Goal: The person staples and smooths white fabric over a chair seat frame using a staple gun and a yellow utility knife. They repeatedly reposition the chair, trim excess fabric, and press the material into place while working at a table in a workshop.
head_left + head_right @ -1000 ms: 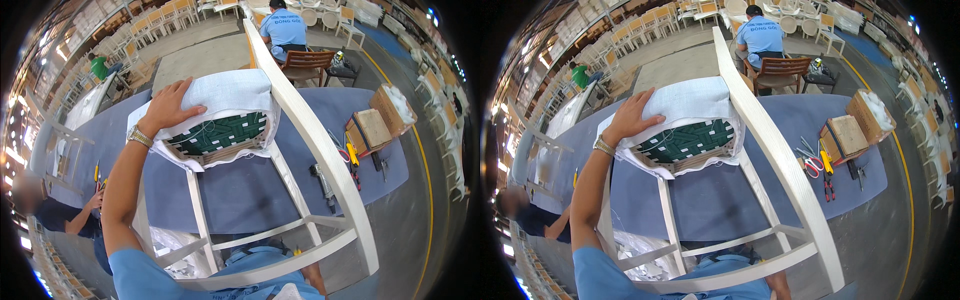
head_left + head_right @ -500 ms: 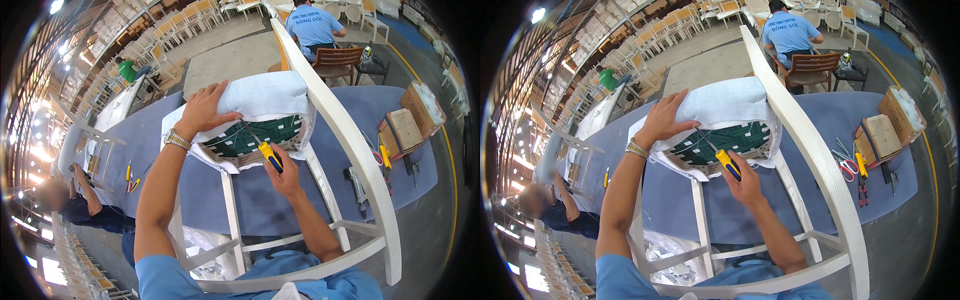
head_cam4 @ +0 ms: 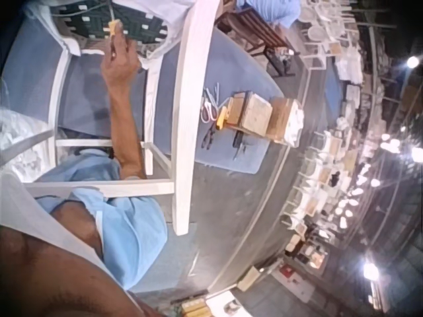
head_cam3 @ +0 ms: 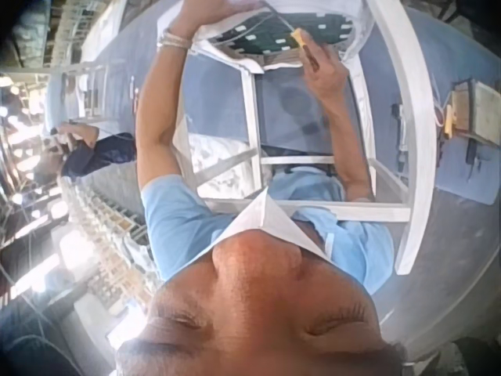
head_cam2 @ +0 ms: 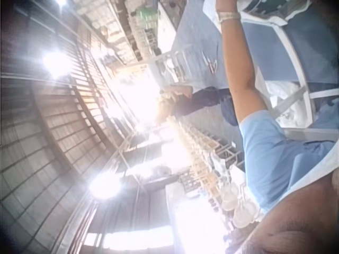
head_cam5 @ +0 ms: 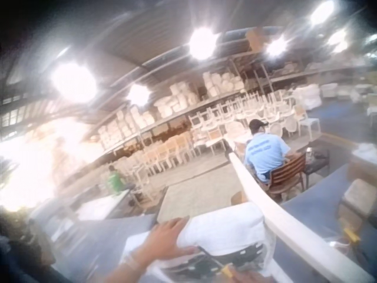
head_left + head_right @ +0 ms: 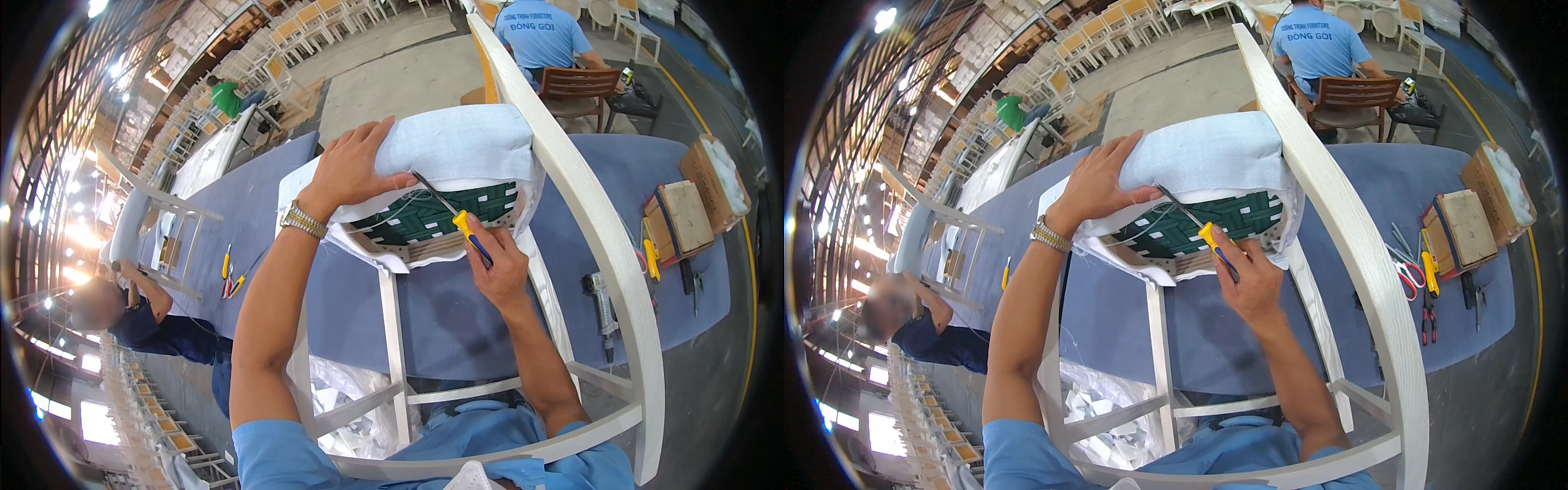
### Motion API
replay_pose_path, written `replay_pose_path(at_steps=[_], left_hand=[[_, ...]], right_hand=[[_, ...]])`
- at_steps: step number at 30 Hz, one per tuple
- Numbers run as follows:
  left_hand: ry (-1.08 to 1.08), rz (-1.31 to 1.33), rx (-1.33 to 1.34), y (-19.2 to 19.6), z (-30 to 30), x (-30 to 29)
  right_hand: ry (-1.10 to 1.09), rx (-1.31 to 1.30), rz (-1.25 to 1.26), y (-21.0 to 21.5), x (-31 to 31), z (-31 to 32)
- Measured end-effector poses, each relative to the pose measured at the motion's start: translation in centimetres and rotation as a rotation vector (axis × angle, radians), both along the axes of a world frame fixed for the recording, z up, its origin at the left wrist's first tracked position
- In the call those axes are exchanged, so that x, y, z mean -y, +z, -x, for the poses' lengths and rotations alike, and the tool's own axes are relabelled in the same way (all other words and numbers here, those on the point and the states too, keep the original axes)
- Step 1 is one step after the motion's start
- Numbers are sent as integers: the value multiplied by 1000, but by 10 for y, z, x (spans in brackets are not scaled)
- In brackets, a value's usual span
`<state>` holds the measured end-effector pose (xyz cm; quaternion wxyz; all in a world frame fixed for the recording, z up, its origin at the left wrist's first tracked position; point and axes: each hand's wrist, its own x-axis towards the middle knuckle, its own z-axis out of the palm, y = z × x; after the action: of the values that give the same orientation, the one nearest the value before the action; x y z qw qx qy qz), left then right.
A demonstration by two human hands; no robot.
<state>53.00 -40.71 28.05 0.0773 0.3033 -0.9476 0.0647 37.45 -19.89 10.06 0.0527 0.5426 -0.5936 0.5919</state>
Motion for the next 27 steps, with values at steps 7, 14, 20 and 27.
replay_pose_path(at_steps=[7,14,20,27], left_hand=[[5,-14,18,5,4,-1],[23,-46,11,7,6,-3],[21,-47,9,7,5,-1],[-20,-24,-18,1,0,2]], right_hand=[[43,-30,30,12,1,14],[15,-55,-70,27,-6,16],[58,-38,-98,25,-8,21],[49,-89,-5,9,9,22]])
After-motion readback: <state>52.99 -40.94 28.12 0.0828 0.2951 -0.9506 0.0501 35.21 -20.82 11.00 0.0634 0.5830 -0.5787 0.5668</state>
